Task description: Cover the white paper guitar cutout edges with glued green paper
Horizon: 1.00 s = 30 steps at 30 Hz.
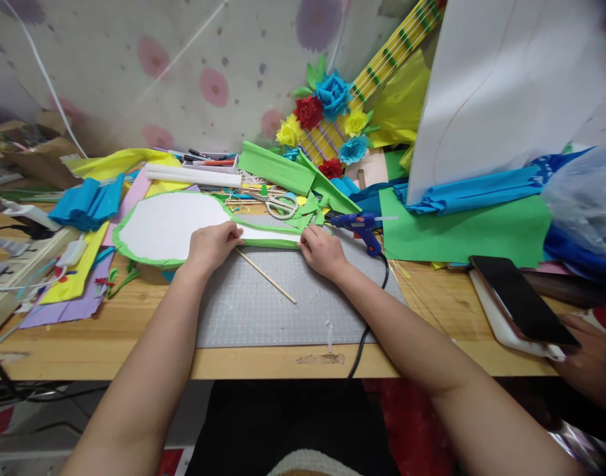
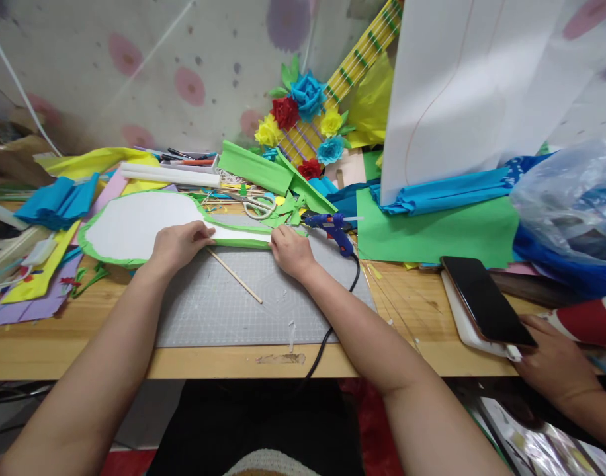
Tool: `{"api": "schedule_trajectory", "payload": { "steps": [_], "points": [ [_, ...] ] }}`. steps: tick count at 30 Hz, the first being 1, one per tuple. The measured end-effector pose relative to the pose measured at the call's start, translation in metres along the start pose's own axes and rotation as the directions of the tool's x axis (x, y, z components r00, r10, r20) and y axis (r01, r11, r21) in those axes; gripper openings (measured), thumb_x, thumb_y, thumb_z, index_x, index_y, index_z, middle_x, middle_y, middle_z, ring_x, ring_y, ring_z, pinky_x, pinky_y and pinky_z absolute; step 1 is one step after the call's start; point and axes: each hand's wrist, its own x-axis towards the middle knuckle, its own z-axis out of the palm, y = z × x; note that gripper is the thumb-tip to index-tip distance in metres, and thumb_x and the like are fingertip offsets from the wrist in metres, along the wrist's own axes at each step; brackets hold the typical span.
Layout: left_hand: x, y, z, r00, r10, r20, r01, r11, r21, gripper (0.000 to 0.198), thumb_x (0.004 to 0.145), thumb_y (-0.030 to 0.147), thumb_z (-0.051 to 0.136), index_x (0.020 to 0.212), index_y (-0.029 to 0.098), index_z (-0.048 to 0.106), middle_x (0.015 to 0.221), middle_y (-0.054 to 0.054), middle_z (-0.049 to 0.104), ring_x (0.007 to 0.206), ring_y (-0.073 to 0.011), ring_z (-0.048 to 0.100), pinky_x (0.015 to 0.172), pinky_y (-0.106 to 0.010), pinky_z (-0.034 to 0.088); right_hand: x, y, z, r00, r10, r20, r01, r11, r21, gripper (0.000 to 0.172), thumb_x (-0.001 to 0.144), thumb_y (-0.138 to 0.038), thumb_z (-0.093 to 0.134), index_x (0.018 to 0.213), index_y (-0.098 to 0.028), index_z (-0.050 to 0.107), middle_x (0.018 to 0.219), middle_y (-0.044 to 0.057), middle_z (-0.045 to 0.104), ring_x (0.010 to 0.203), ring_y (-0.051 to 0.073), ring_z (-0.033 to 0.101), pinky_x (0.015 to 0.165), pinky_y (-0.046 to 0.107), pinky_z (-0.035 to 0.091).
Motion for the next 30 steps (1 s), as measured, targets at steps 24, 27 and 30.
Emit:
{"api": "schedule_trajectory", "payload": {
  "steps": [24, 27, 30],
  "points": [
    [0.000, -0.001, 0.001, 1.000, 0.004, 0.000, -0.004, 0.998, -0.055, 0.016, 0.080, 0.040, 0.058, 0.090, 0.032, 0.067, 0.101, 0.006, 0.071, 0.091, -0.0192, 0.065, 0.067, -0.028, 0.043, -0.004, 0.001, 0.001, 0.998, -0.005, -0.058, 0.007, 1.000, 0.030, 0.014, 0.086, -0.024, 0.045, 0.090, -0.018, 0.057, 0.094, 0.008, 0.060, 0.086, 0.019, 0.051, 0.057, 0.028, 0.028],
    [0.001, -0.002, 0.002, 1.000, -0.004, 0.002, 0.004, 0.997, -0.074, 0.017, 0.080, 0.041, 0.058, 0.090, 0.032, 0.067, 0.099, 0.005, 0.071, 0.090, -0.0188, 0.065, 0.067, -0.028, 0.043, -0.003, -0.005, 0.000, 0.998, -0.024, -0.058, 0.026, 0.999, 0.047, 0.016, 0.083, -0.025, 0.049, 0.094, -0.018, 0.057, 0.098, 0.008, 0.059, 0.092, 0.020, 0.050, 0.058, 0.028, 0.029],
    [0.001, -0.002, 0.003, 1.000, -0.009, 0.007, 0.010, 0.997, -0.075, 0.017, 0.079, 0.041, 0.058, 0.090, 0.031, 0.068, 0.098, 0.005, 0.071, 0.090, -0.0194, 0.065, 0.067, -0.028, 0.043, 0.007, -0.016, 0.001, 0.996, -0.074, -0.057, 0.078, 0.994, 0.074, 0.019, 0.082, -0.030, 0.055, 0.096, -0.019, 0.057, 0.102, 0.009, 0.058, 0.099, 0.023, 0.046, 0.062, 0.028, 0.033]
  ]
}}
